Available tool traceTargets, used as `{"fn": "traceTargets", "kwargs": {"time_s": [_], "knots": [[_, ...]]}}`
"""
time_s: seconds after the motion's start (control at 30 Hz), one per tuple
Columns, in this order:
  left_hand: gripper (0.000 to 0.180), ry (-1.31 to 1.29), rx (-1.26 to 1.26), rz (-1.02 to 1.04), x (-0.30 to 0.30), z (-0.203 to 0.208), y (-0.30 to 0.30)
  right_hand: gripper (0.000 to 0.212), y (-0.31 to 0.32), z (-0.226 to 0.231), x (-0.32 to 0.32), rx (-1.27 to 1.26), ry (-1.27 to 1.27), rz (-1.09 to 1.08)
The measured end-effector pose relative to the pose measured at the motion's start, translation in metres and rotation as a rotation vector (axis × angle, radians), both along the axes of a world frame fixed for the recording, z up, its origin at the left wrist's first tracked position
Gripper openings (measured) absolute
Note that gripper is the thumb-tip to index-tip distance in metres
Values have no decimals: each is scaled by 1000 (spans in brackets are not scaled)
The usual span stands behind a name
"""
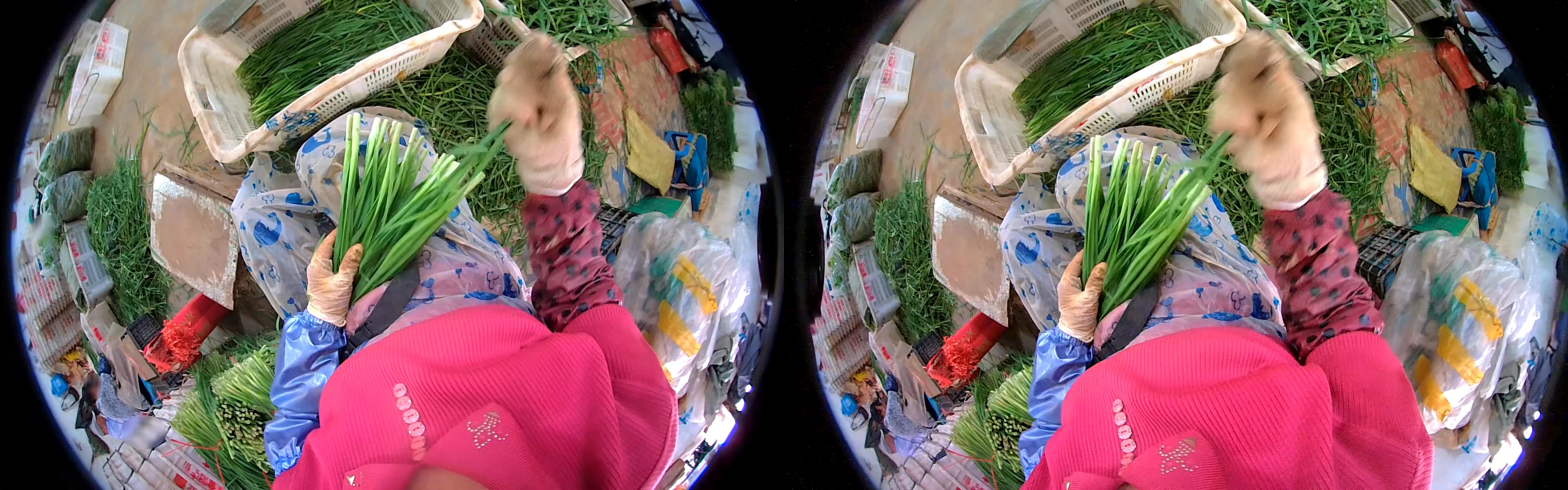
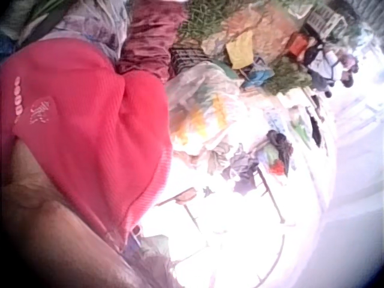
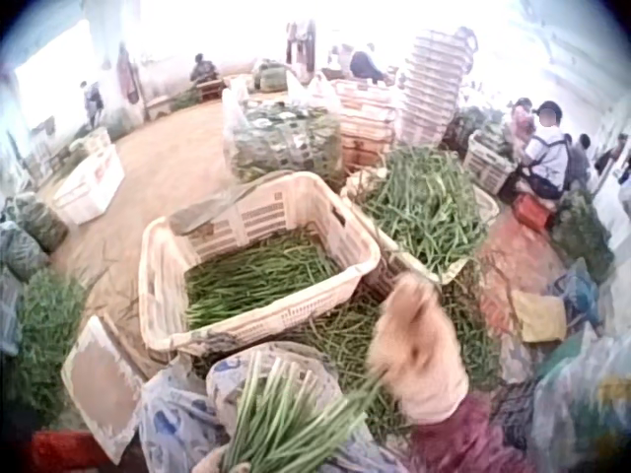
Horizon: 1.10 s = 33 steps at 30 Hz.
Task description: The person sorts green onions from a basket, gathers them into a bunch by hand, and ties them with a red string.
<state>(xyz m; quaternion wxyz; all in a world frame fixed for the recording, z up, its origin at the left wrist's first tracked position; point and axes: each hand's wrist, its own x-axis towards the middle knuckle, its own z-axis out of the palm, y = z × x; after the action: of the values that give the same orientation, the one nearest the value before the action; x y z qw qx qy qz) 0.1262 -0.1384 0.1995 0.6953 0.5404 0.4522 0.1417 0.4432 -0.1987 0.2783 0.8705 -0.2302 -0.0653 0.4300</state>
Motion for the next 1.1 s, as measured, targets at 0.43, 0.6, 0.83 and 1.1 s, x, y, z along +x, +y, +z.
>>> {"fn": "traceTargets", "kwargs": {"time_s": [0.43,0.6,0.83,1.1], "knots": [[41,-40,191,-68,-4,5,-5,90,40,-43,21,-487,-1090,957],[40,-68,104,0,-7,-8,-4,62,55,-51,-11,-495,-1142,829],[41,-51,71,-65,-2,-9,-1,31,37,-91,2,-210,-103,204],[41,-119,-72,66,-11,-14,1,51,-51,-46,60,-966,-1157,532]]}}
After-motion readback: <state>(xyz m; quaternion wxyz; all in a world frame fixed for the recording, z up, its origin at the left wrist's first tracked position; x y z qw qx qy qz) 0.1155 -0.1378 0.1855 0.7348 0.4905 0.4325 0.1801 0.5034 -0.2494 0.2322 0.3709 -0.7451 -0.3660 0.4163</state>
